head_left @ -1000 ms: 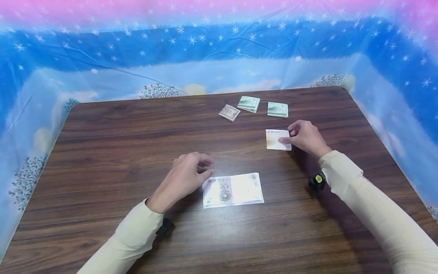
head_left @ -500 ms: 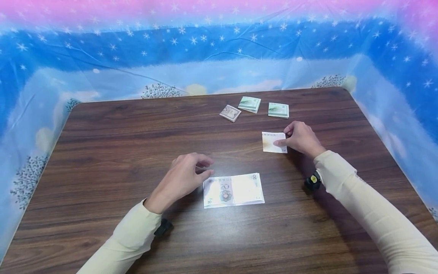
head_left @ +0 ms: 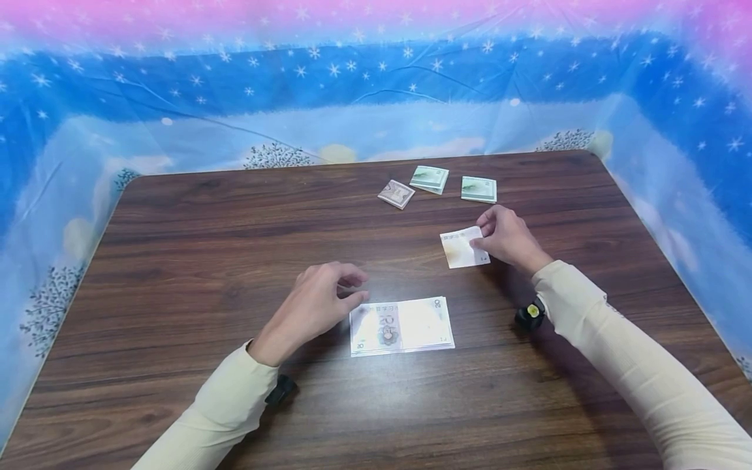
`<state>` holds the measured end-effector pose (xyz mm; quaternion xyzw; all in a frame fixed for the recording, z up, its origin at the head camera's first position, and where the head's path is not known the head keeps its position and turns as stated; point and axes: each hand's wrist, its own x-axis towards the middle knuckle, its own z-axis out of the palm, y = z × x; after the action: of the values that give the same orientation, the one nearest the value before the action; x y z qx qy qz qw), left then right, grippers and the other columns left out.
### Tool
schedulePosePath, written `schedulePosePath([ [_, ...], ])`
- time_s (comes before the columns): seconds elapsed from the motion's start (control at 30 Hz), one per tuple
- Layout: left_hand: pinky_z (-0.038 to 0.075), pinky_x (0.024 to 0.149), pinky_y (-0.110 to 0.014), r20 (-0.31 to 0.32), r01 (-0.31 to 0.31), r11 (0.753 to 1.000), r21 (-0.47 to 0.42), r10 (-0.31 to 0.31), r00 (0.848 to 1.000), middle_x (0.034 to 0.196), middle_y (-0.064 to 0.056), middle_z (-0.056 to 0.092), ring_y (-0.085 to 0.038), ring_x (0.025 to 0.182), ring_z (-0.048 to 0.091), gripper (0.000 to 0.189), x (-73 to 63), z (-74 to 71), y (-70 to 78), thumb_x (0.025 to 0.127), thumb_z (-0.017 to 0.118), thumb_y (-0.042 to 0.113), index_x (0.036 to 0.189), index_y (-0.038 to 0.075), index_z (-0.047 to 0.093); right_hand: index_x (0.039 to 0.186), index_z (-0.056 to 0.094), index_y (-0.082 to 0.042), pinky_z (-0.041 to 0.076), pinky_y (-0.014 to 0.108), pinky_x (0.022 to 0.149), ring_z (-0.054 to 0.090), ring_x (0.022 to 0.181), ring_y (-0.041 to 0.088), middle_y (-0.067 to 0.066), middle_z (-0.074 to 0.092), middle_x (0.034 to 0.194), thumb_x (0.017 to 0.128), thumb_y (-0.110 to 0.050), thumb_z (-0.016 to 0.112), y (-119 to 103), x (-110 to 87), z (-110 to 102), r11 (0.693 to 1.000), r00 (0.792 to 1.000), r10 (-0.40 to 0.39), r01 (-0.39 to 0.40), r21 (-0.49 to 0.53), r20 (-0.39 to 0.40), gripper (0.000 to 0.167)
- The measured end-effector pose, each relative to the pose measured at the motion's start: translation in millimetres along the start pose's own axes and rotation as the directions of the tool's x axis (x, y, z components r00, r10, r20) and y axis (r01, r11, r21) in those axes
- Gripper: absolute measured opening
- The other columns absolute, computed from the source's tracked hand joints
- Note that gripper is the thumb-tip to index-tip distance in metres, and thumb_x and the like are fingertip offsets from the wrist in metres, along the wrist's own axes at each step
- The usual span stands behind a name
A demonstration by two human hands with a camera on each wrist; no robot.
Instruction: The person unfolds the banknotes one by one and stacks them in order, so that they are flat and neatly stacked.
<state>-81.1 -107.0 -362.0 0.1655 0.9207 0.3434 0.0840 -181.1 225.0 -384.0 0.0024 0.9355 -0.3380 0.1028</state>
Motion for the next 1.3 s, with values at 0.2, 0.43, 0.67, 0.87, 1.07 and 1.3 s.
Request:
schedulePosePath([
  [0.2,0.055,0.089,-0.042,0.005,-0.012,1.000,-0.018,0.013,1.000,0.112,-0.005,0.074,-0.020,0.095,0.072,0.028,1.0,0.3,2.6,0.090,0.078,0.017,0.115,0.007,0.074,0.119,0.055,0.009,0.049,0.024,0.067,0.056,0.084,0.023,0.017,0.059,0.099,0.090,0.001,0.069,-6.3,-2.5,1.8,0.987,0.999,0.019,-0.024,0.156,0.034,0.034],
  [0.43,0.056,0.086,-0.041,-0.003,-0.015,1.000,-0.019,0.015,1.000,0.111,-0.004,0.075,-0.019,0.095,0.072,0.026,0.7,2.7,10.4,0.090,0.078,0.017,0.114,0.008,0.075,0.123,0.060,0.013,0.055,0.019,0.067,0.059,0.080,0.013,0.014,0.059,0.099,0.092,-0.001,0.070,-16.9,-7.2,0.4,0.952,0.994,0.052,-0.077,0.295,0.092,0.035],
  [0.67,0.056,0.086,-0.041,0.002,-0.035,0.999,-0.025,0.035,0.999,0.112,-0.004,0.074,-0.022,0.100,0.071,0.026,2.4,6.0,23.3,0.090,0.078,0.016,0.115,0.008,0.075,0.125,0.060,0.008,0.057,0.026,0.077,0.063,0.085,0.015,0.018,0.064,0.110,0.094,-0.006,0.070,-31.5,-17.1,3.1,0.940,0.989,0.050,-0.094,0.327,0.142,0.036],
  [0.87,0.057,0.088,-0.038,0.001,-0.064,0.993,-0.097,0.064,0.998,0.115,-0.006,0.074,-0.021,0.102,0.070,0.028,7.0,10.1,29.1,0.091,0.076,0.012,0.118,0.006,0.074,0.125,0.059,0.007,0.059,0.032,0.081,0.069,0.083,0.016,0.018,0.071,0.106,0.094,-0.005,0.071,-42.2,-27.7,11.9,0.916,0.981,0.013,-0.089,0.392,0.192,0.035],
  [1.07,0.056,0.090,-0.035,0.015,-0.056,0.985,-0.166,0.060,0.998,0.115,-0.005,0.074,-0.015,0.102,0.070,0.028,11.6,15.3,31.9,0.093,0.074,0.015,0.120,0.007,0.073,0.123,0.060,0.007,0.060,0.034,0.081,0.072,0.086,0.018,0.015,0.074,0.103,0.094,-0.002,0.070,-53.8,-39.8,23.2,0.877,0.970,-0.005,-0.112,0.467,0.243,0.032],
  [1.3,0.057,0.086,-0.032,-0.005,-0.067,0.982,-0.176,0.067,0.998,0.109,-0.004,0.076,-0.012,0.098,0.072,0.028,14.2,20.5,32.3,0.093,0.074,0.015,0.119,0.007,0.074,0.121,0.060,0.013,0.061,0.036,0.079,0.072,0.082,0.016,0.014,0.075,0.096,0.093,0.004,0.067,-65.1,-53.0,36.6,0.817,0.957,-0.078,-0.099,0.568,0.279,0.030],
])
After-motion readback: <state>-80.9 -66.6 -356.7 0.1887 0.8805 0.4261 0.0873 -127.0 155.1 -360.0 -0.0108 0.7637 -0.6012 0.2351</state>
